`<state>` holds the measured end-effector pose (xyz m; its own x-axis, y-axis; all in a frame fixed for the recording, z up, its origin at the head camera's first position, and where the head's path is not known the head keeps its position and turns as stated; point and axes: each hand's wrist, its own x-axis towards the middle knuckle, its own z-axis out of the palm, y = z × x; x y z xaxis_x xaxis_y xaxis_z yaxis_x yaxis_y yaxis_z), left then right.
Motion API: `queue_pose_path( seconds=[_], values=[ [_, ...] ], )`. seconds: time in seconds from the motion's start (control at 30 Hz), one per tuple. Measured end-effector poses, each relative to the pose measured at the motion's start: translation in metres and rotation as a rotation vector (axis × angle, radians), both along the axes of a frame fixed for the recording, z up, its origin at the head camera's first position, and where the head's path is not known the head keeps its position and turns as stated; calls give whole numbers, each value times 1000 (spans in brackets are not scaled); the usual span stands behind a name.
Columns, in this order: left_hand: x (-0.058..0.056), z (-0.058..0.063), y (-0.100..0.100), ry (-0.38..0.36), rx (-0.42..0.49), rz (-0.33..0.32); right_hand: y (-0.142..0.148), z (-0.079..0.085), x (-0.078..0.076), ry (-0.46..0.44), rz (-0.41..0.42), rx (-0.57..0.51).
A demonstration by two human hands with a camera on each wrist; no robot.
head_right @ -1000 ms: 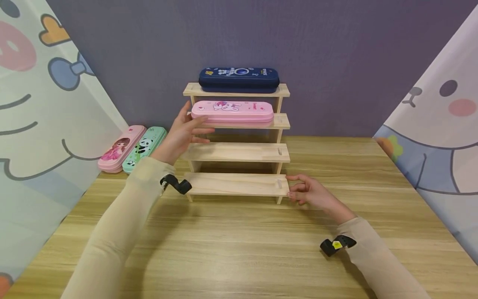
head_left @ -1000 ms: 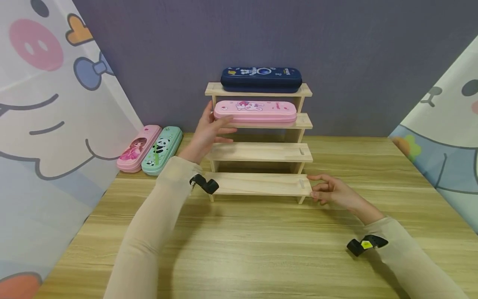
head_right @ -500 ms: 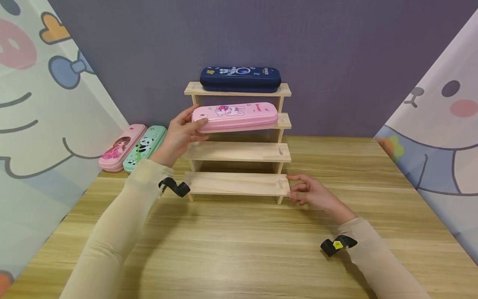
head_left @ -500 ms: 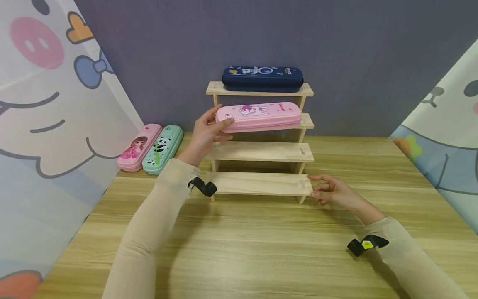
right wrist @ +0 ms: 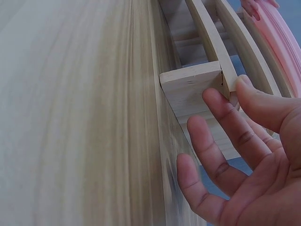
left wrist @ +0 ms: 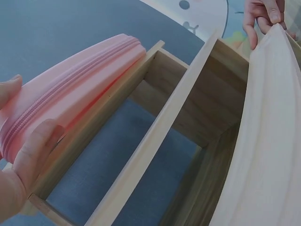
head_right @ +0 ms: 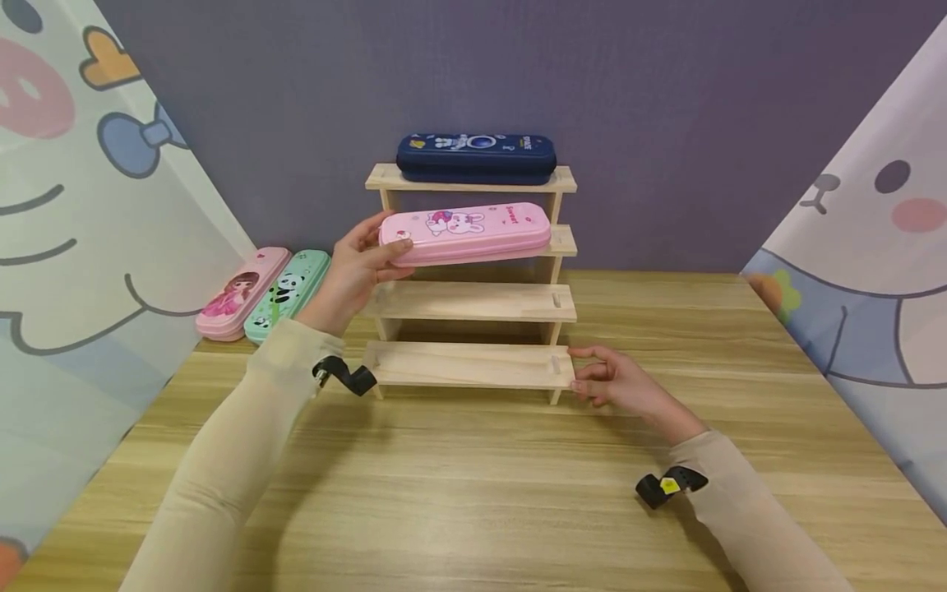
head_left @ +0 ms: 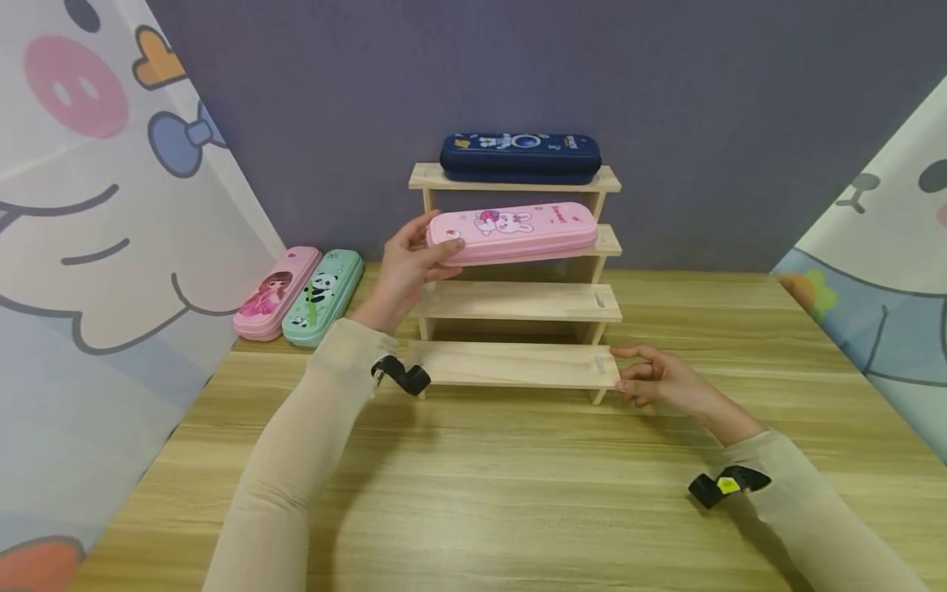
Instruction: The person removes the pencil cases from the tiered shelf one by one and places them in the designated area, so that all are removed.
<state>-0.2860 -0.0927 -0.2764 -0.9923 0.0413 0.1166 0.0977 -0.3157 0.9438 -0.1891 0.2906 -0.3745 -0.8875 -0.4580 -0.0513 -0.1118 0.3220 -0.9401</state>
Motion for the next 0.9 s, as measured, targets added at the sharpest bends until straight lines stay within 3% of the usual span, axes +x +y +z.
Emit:
queue_pose_path(
  seconds=[0.5, 0.9],
  values=[
    [15, -1, -3, 28, 82, 93, -1, -2, 1, -2, -3, -4],
    [31, -6, -19, 51, 105, 127, 1, -1, 1, 4, 3, -6]
  ],
)
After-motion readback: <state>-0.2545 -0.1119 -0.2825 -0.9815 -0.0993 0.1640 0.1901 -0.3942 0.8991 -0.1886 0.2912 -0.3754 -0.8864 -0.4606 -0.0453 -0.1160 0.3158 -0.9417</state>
